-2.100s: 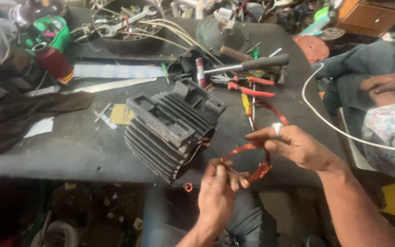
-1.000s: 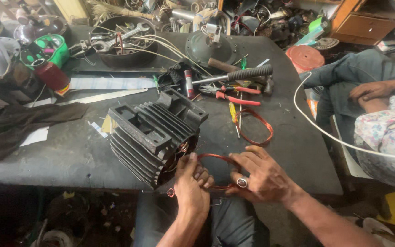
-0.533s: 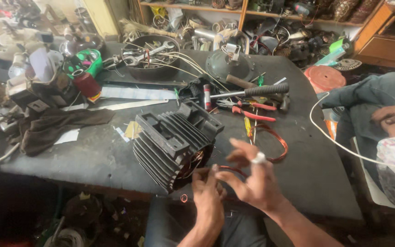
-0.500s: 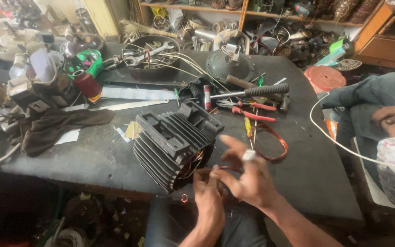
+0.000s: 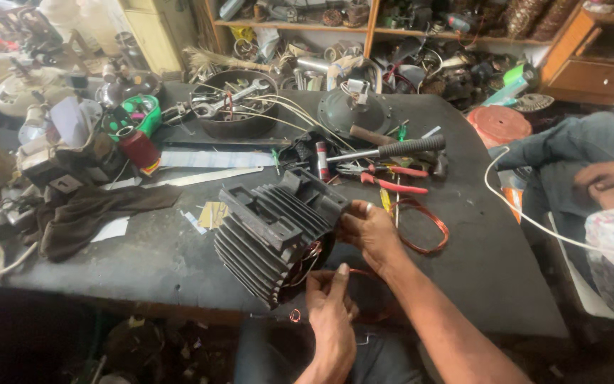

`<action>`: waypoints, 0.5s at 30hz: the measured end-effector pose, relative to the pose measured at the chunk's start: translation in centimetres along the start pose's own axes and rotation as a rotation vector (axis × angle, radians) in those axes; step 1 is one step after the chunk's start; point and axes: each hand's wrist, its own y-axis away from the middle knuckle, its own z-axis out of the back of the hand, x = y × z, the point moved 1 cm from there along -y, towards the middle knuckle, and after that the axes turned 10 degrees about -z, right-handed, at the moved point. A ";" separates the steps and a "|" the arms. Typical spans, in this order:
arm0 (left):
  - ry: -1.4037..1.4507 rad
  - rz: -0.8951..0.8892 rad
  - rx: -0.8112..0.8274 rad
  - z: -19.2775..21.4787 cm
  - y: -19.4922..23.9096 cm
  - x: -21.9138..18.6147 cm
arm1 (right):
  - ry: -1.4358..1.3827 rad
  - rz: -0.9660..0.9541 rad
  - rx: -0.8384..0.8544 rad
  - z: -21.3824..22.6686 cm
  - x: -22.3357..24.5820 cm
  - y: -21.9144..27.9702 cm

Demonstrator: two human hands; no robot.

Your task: The person works on a finned metal electrical component, inserting copper wire into slots and securing it with small white paper pieces. The person uses scissors to cut the paper and pliers to adjust the wire.

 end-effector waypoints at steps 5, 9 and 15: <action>-0.005 -0.005 -0.008 0.2 0.7 -1.1 | 0.626 0.663 -0.220 1.0 2.8 8.0; -0.049 -0.073 0.036 -0.2 0.6 -2.8 | 1.214 1.237 -0.057 0.8 4.6 15.6; -0.066 -0.021 0.037 -3.0 -0.5 -3.2 | 1.640 1.120 -0.121 1.3 4.2 16.9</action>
